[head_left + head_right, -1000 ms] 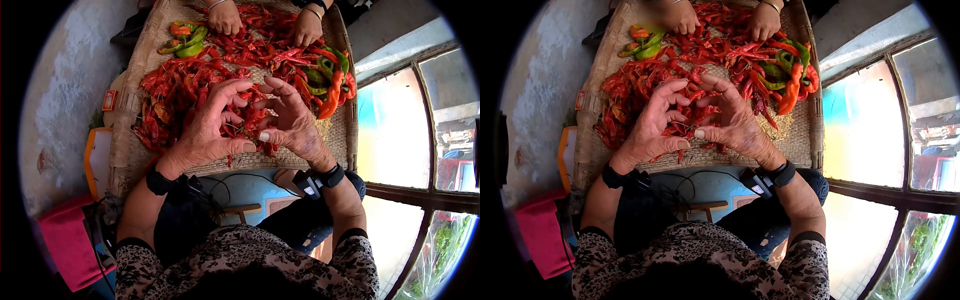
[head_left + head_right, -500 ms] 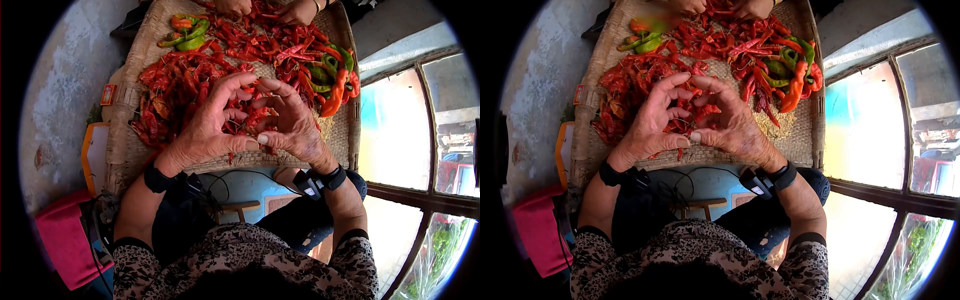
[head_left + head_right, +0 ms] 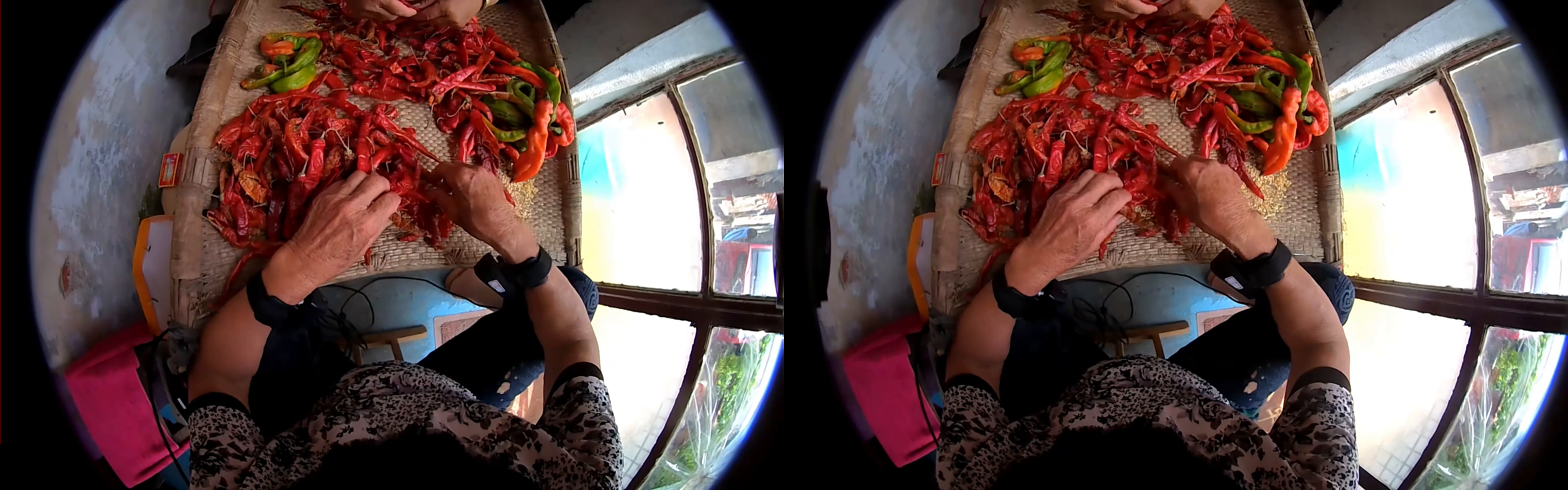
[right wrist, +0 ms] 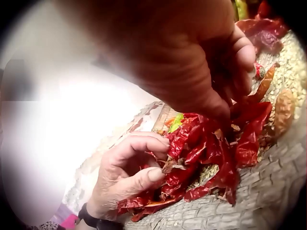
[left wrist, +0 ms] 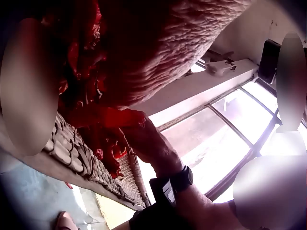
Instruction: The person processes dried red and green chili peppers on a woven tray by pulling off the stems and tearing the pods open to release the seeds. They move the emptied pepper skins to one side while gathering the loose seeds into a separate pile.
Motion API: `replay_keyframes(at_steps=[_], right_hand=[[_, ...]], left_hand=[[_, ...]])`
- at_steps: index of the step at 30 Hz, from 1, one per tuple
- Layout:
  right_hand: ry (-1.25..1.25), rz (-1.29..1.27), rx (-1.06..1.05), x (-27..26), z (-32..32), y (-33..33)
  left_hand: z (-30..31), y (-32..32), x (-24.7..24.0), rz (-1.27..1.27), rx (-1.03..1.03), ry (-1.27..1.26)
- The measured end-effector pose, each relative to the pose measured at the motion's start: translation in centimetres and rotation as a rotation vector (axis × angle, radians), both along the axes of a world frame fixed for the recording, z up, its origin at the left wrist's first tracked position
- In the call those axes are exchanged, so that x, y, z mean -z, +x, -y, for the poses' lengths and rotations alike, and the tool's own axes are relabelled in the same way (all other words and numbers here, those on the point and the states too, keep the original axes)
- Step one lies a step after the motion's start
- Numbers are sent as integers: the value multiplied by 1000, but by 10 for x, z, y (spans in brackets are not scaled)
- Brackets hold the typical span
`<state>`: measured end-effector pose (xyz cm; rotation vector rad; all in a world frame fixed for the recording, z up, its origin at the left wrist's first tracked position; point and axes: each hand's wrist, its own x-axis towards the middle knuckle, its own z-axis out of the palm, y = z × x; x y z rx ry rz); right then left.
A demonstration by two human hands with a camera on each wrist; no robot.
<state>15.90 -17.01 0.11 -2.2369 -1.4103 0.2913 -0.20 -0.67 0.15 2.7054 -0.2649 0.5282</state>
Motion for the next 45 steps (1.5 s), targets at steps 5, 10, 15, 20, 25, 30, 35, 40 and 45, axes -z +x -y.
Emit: replay_keyframes(at_steps=[5,10,15,20,25,30,35,40,45], right_hand=[[-144,177,84,17,-3,1],[-133,148,75,20,-2,4],[-181,133,93,18,-2,7],[-89,41,107,27,-3,14],[11,143,82,16,-6,9],[10,4,30,-11,11,12],[296,-434,152,-36,13,39],[414,5,271,-27,-2,50],[103,221,-19,11,-28,28]], left_hand=[[-3,0,6,-41,-50,99],[-4,-1,6,-111,-33,113],[-3,0,6,-121,-26,113],[-3,1,7,-124,-41,65],[-3,2,6,-81,-40,40],[-3,2,8,-68,-52,12],[-4,2,12,-59,-36,80],[-4,2,12,-49,-38,90],[-3,2,14,-21,-45,92]])
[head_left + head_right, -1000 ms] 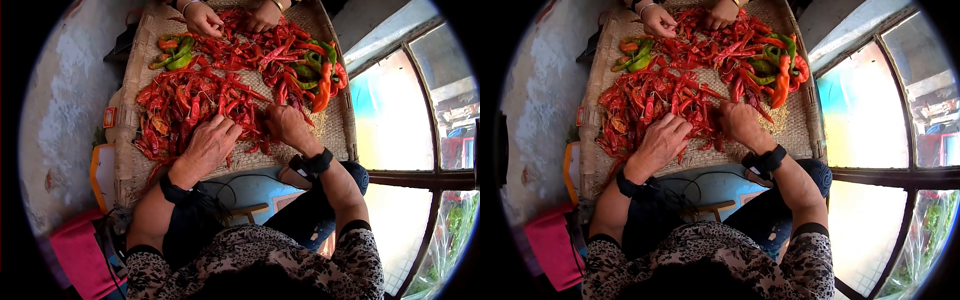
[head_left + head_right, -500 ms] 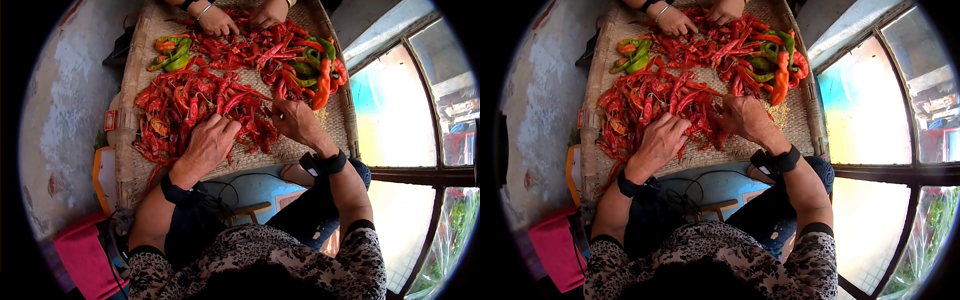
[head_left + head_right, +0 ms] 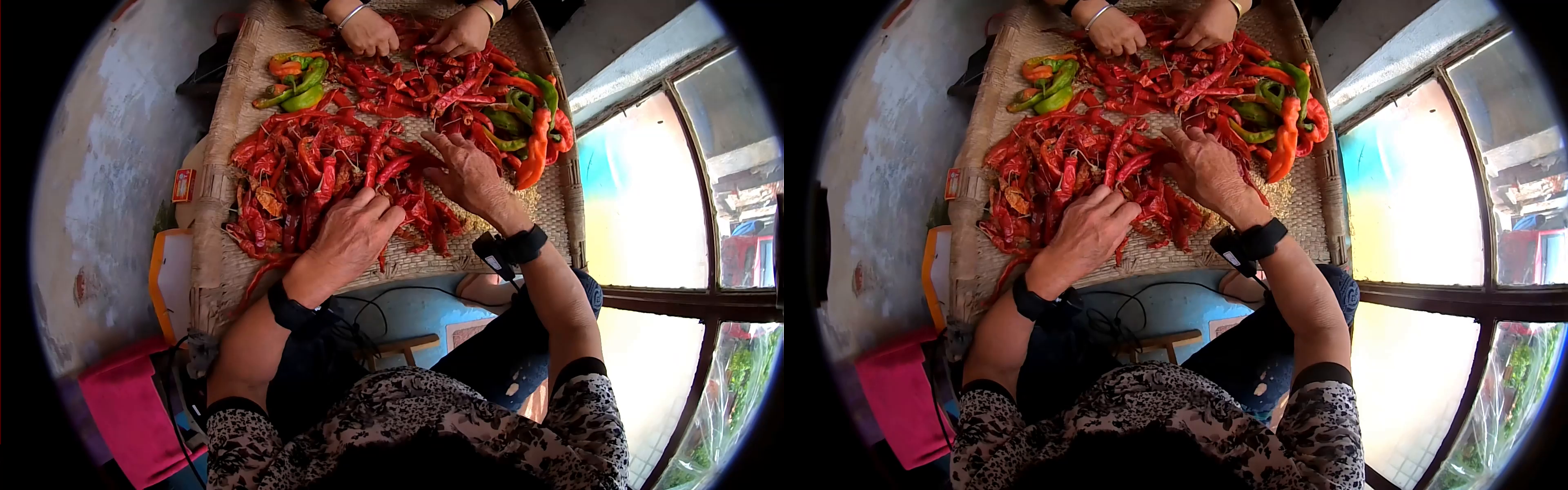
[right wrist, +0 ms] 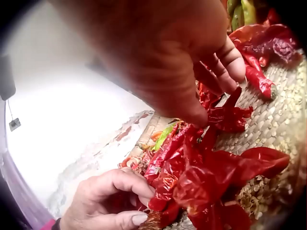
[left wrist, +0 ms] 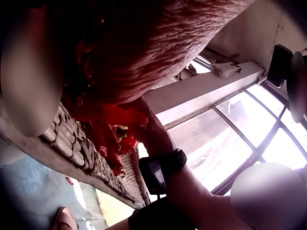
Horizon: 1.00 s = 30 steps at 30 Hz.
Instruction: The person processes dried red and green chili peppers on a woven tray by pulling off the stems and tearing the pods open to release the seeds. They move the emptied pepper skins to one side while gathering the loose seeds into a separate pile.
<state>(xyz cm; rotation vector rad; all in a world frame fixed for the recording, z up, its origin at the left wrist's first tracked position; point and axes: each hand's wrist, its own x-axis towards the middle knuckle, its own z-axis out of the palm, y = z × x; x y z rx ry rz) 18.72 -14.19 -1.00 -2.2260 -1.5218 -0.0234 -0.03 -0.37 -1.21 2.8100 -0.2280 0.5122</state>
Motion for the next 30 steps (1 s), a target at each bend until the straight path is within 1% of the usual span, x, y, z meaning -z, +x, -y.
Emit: replay_keyframes(at_steps=[1,3,5,7,8,10,11,13,14,15,17,18,19,20,21,22,23,25,26,27,29,30], right_hand=[[-3,1,-9,3,-4,0],[-121,-164,-14,6,-14,-1],[-138,-134,-24,7,-19,2],[19,-147,-214,5,-25,4],[10,-145,-227,2,-21,5],[0,-469,-34,-35,-10,-14],[-16,-463,-52,-36,-5,-17],[155,-493,18,-39,7,-17],[137,-562,4,-40,13,-16],[135,-557,1,-38,18,-15],[85,-935,53,-32,26,-12],[47,-941,54,-31,28,-13],[53,-941,57,-31,30,-15],[52,-905,-1,-32,31,-20],[49,-867,-60,-32,32,-24],[5,-924,-82,-32,33,-26],[7,-920,-84,-33,32,-31],[31,-826,-252,-40,26,-47],[69,-704,-332,-44,23,-52],[70,-702,-333,-43,23,-52],[98,-629,-222,-37,23,-51],[141,-906,-138,-31,25,-48]], left_hand=[[0,0,0,-1,2,0],[0,0,-2,0,-1,-2],[0,-1,-5,1,8,3],[-1,0,-3,44,17,-4],[-1,-1,-2,84,28,-11],[-1,-2,2,56,15,-18],[-1,-2,3,27,23,-12],[-2,-2,6,35,13,4],[-2,-1,7,33,24,31],[-1,-1,6,39,21,29],[0,-2,2,7,17,1],[1,-2,0,10,21,6],[4,-1,-2,99,-32,-82],[7,-1,-4,187,-84,-172],[8,0,-8,187,-81,-170],[8,1,-12,248,-83,-213],[8,1,-15,309,-85,-256],[7,3,-14,305,-81,-263],[7,4,-13,296,-76,-272],[5,2,-11,297,-76,-270],[0,-2,-6,43,-79,-161],[1,-2,-5,42,-79,-165]])
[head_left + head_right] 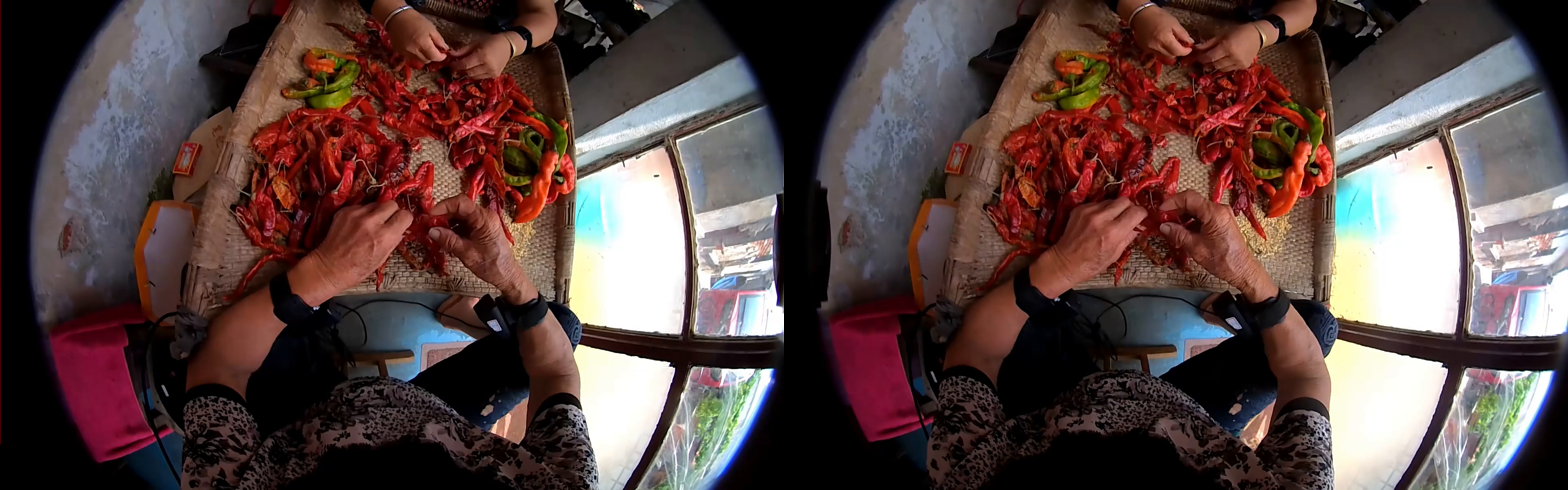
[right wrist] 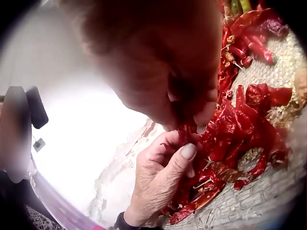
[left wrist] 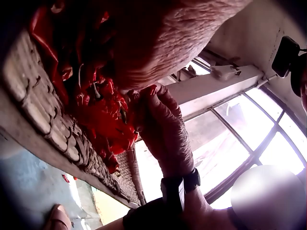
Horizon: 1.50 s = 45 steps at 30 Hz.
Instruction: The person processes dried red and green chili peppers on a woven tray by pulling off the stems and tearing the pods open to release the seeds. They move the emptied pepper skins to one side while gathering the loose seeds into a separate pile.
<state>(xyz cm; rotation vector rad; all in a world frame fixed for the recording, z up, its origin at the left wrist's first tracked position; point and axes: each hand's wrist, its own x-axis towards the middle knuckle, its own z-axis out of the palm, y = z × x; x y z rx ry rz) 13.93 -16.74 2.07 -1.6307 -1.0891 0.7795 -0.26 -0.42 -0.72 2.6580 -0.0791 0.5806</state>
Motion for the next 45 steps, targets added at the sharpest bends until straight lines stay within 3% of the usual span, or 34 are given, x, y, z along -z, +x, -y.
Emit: replay_keyframes(at_steps=[3,5,7,8,10,11,13,15,17,20,22,27,33,39,41,45], right_hand=[[44,-172,95,9,3,15],[83,-169,109,10,4,25],[14,55,78,6,3,42],[-109,-8,121,-8,4,51],[119,47,259,-17,-1,75],[245,222,424,-10,-6,92],[141,1160,637,-40,-18,82],[121,1230,385,-41,-30,71],[-68,1041,-46,-27,-43,59],[-53,1063,-113,2,-72,51],[-235,1179,-53,15,-90,53],[-57,1018,-129,24,-99,55],[-187,1019,-181,-10,-45,28],[-199,1016,-20,-19,-5,17],[-118,933,159,-21,4,19],[-96,751,152,-33,6,25]], left_hand=[[0,2,1,28,-33,38],[-2,1,1,10,-28,44],[-2,2,5,19,-15,57],[-2,2,6,28,0,71],[-1,1,5,18,13,73],[-1,0,4,8,19,75],[2,0,4,45,21,94],[3,0,5,83,25,113],[8,-1,9,103,55,98],[13,-2,14,114,72,150],[13,-5,15,98,60,172],[10,-6,12,8,65,185],[11,-5,15,42,51,162],[11,-5,14,-6,76,195],[10,-5,14,3,84,196],[11,-5,13,2,77,201]])
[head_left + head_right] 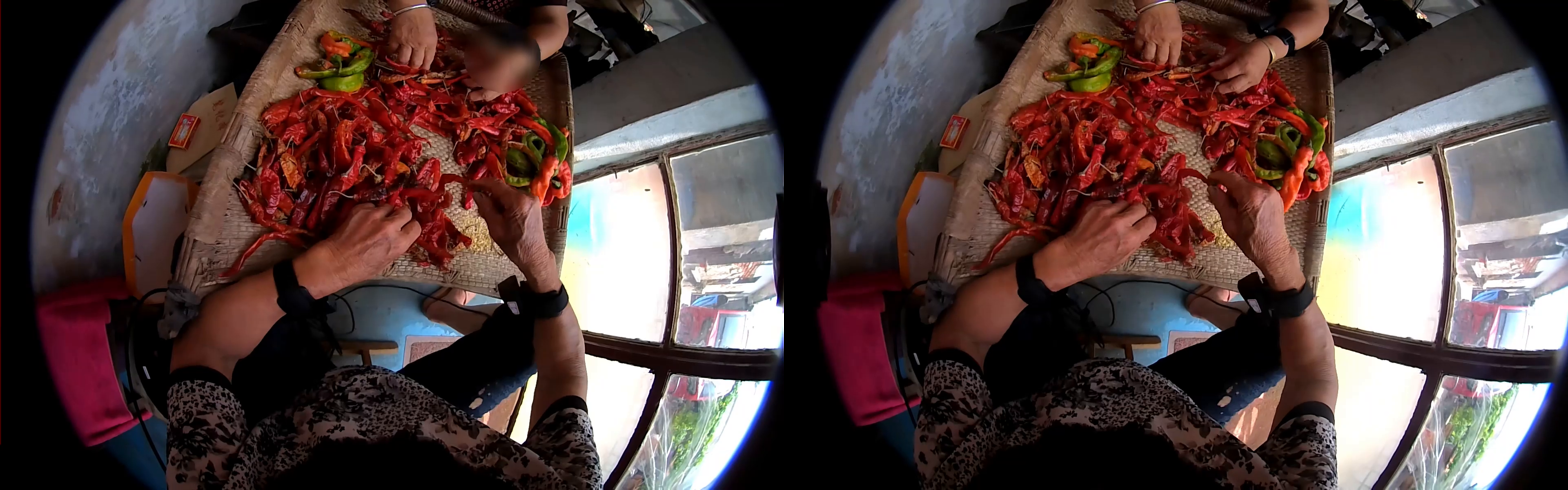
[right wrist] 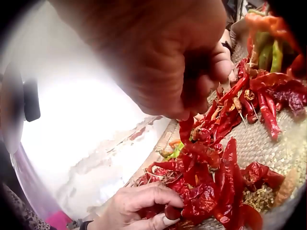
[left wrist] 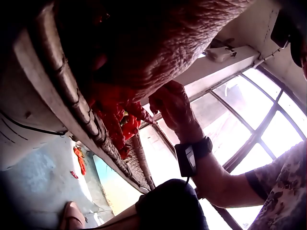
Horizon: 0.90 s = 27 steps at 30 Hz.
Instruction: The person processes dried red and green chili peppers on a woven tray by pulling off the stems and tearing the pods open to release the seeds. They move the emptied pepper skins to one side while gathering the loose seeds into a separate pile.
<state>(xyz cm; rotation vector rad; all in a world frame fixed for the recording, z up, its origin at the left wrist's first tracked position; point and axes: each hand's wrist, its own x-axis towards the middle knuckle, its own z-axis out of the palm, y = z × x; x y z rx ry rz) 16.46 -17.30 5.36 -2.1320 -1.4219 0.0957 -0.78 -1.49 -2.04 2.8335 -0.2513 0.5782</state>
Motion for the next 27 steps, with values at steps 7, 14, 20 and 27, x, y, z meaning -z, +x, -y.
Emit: replay_keyframes(at_steps=[7,14,20,27], right_hand=[[178,-13,187,-6,-10,28],[284,-376,224,35,-12,77],[443,-722,332,21,-12,68],[30,-80,101,27,-22,48]], left_hand=[[1,0,1,-14,7,10],[2,-1,2,-74,6,14],[2,-2,1,-44,7,48],[4,-3,0,-120,3,92]])
